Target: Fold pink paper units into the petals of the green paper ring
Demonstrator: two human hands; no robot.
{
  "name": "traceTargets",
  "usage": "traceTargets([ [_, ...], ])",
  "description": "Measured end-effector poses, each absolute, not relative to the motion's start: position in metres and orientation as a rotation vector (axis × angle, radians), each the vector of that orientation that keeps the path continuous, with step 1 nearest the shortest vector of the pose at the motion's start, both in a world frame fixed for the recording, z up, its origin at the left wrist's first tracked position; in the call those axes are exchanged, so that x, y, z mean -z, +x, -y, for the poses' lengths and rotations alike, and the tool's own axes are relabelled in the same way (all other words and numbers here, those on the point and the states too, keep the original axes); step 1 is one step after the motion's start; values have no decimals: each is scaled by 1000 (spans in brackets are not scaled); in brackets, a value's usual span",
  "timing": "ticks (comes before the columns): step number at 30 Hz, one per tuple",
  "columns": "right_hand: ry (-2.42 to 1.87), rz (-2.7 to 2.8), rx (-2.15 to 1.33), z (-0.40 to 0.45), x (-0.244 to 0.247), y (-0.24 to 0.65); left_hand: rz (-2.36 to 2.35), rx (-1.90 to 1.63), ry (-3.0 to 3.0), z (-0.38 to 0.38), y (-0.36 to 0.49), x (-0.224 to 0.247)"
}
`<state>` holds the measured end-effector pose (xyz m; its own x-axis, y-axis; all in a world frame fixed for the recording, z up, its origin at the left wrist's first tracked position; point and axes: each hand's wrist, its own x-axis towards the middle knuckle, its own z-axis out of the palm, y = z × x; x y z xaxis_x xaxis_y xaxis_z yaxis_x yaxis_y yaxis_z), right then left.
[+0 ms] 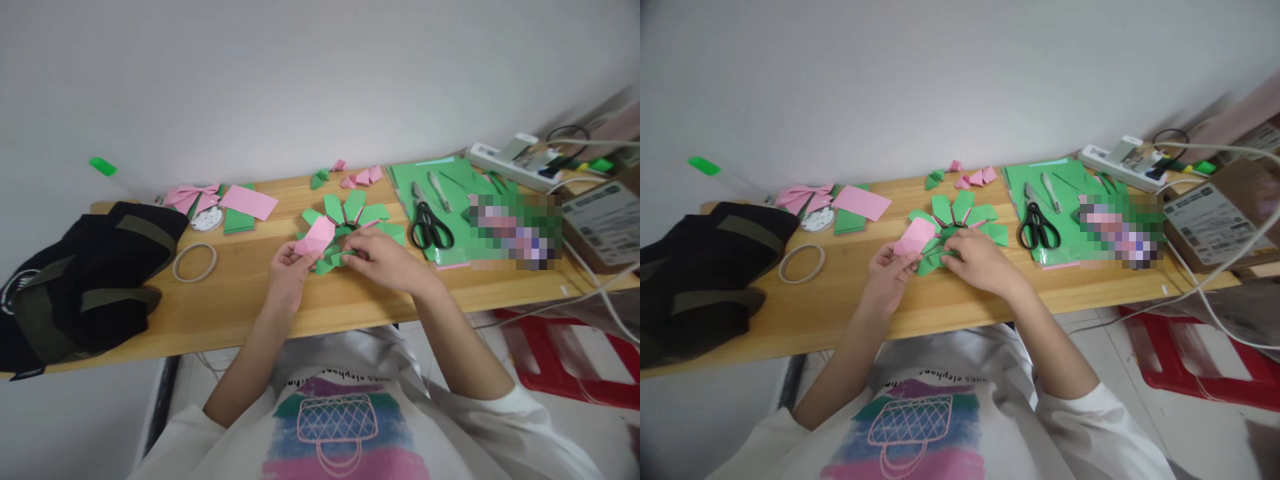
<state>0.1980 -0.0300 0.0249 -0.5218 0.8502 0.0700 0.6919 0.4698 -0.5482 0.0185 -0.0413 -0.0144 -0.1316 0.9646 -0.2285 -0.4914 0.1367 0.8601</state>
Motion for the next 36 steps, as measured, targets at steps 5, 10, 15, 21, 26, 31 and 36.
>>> traceTargets([
  [5,-1323,2390,-669,30,-26,197,-1062,-1399,640,43,19,13],
  [10,-1332,2384,-670,31,-27,196,-1082,-1388,683,44,18,13],
  [15,-1395,2397,-664,34,-29,194,-1091,-1381,704,45,17,13],
  [21,-1494,2446,-584,43,-36,190,-1115,-1416,733,46,17,13],
  [26,-1556,2429,-519,51,-37,187,-1183,-1443,794,47,19,15],
  [31,-1547,2420,-456,59,-36,185,-1214,-1425,883,49,21,15],
  [36,-1465,2248,-406,72,-35,174,-1252,-1460,993,53,22,12],
])
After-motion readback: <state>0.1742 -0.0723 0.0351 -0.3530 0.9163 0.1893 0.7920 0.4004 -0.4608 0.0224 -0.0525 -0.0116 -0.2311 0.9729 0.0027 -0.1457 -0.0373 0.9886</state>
